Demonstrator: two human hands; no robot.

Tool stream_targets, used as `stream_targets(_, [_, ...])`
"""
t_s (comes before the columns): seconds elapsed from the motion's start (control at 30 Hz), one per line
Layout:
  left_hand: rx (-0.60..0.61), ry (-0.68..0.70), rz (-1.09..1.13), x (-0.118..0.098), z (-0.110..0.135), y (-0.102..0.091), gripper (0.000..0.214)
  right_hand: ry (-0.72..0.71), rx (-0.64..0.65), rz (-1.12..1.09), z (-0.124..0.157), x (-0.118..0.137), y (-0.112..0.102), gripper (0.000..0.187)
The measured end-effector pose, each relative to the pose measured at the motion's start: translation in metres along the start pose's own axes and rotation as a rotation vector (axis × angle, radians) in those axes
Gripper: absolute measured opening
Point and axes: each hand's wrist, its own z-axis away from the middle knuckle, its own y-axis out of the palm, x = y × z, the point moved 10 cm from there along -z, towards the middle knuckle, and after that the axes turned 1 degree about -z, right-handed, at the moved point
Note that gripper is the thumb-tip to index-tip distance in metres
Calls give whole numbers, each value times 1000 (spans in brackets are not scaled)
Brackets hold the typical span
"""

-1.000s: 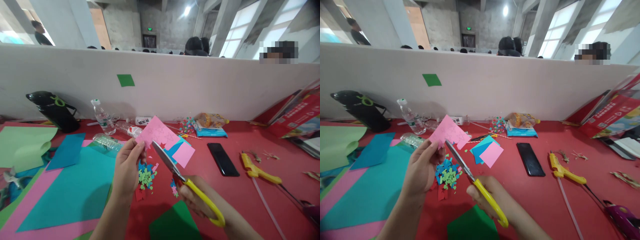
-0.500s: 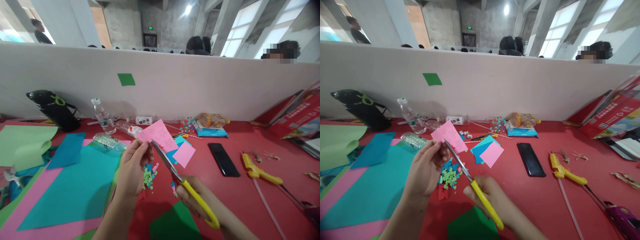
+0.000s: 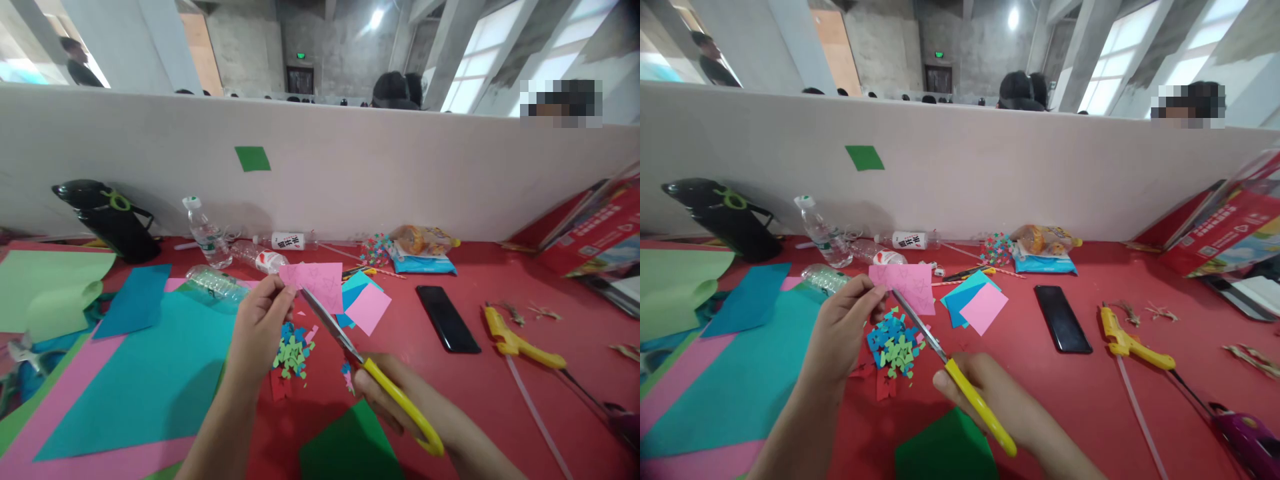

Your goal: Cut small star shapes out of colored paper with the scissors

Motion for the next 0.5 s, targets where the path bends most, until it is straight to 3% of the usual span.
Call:
stream_targets(0.2, [66,-19,4,0,-1,-3,24,-51,39,1,2,8,-1,54])
stream_targets(0.5, [114,1,-29,-1,-1,-2,25,-56,-1,-17,3,7,-3,52])
